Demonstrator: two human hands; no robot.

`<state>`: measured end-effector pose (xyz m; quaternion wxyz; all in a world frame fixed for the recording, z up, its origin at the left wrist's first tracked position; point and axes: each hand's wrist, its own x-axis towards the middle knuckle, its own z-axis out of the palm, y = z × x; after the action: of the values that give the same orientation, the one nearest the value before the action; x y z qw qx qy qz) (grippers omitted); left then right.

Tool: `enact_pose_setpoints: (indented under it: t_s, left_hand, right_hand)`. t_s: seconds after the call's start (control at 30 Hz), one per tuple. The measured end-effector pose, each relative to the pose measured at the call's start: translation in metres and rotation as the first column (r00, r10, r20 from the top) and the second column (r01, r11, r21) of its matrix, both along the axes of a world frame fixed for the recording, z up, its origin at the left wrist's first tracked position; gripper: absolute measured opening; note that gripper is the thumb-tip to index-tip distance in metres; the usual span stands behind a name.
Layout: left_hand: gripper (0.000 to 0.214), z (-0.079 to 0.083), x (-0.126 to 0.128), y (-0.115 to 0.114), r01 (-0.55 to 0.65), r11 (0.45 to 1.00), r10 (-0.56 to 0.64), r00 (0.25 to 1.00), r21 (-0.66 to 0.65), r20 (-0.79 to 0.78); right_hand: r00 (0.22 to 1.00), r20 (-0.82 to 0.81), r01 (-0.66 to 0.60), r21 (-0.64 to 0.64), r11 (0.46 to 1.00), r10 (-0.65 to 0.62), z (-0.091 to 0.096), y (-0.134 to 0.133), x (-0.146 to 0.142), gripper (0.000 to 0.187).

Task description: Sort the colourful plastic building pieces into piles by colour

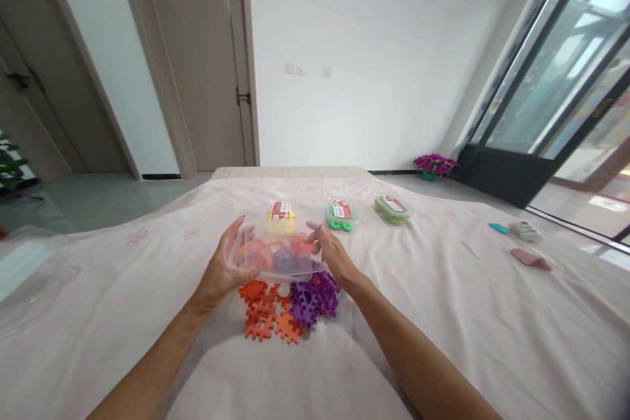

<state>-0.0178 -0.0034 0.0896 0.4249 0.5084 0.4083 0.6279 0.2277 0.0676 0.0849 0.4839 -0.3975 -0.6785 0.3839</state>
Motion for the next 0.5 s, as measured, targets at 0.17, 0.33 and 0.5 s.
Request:
enact_pose_setpoints:
  t_s: [0.17, 0.33, 0.5]
  left_hand:
    - [0.103, -0.001, -0.034, 0.007, -0.083, 0.996, 0.077, 0.989, 0.044, 0.128]
    - [0.106, -0.005, -0.089, 0.005, -0.320, 0.946, 0.309, 0.939, 0.054, 0.150]
    - [0.107, -0.015, -0.145, -0.013, -0.563, 0.824, 0.566, 0.824, 0.067, -0.029]
  right_hand:
    - [0.999, 0.000, 0.040, -0.152, 0.988, -0.040, -0.003, 0.011, 0.013, 0.074]
    - [0.744, 0.590, -0.280, -0.150, 0.948, 0.314, -0.010, 0.007, 0.029, 0.088]
    - [0.601, 0.707, -0.442, -0.093, 0.892, 0.371, -0.015, -0.010, 0.023, 0.103]
